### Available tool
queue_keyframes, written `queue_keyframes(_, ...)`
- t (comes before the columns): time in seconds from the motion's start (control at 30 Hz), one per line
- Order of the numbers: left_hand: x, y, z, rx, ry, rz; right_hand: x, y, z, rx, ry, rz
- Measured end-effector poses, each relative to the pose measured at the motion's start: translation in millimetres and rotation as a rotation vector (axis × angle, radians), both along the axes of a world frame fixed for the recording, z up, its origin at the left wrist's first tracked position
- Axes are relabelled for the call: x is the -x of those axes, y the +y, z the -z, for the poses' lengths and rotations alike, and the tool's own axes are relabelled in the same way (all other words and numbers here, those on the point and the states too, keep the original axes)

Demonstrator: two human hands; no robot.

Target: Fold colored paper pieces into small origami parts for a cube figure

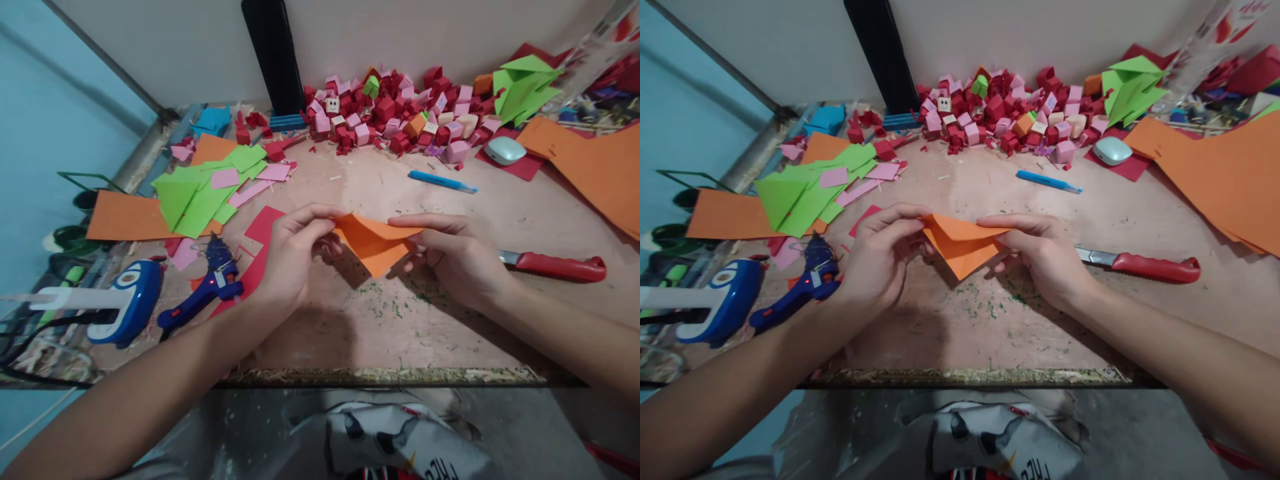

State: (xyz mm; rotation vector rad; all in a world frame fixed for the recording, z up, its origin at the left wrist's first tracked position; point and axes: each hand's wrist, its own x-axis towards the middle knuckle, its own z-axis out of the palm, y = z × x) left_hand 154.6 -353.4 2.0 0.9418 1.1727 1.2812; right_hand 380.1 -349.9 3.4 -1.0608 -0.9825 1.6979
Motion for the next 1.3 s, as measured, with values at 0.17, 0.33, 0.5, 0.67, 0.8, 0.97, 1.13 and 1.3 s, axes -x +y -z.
queue_keyframes(0.17,-2.8,-2.5,-4.8,0.004,0.036,0.006,-1.2,-1.6,0.8,-0.003,-0.037,-0.035)
queue_keyframes(0.33,-1.3,-0.5,-0.1,-0.047,0.108,0.007,-1.9,-2.1,2.3,-0.022,-0.142,-0.099)
queue_keyframes(0.5,1.1,3.4,5.8,-0.139,0.161,0.022,-1.5,-2.4,1.9,-0.029,-0.198,-0.132)
queue_keyframes(0.67,-0.4,2.5,3.1,-0.296,0.286,-0.040,-2.5,-2.7,0.8,-0.052,-0.202,-0.121)
queue_keyframes(0.8,-3.4,-1.0,-1.3,-0.157,0.123,0.027,-1.9,-4.0,1.1,-0.056,-0.187,-0.160)
queue_keyframes(0.97,-5.5,-1.7,-0.4,-0.009,-0.047,0.091,-1.6,-6.9,2.5,-0.035,-0.121,-0.223)
queue_keyframes(1.13,-0.3,5.3,2.6,-0.064,-0.034,0.005,-4.6,-6.1,-4.1,-0.013,0.010,-0.178)
queue_keyframes(1.3,2.4,6.8,0.9,-0.063,-0.055,-0.022,-6.6,-3.9,-10.8,-0.017,0.027,-0.139)
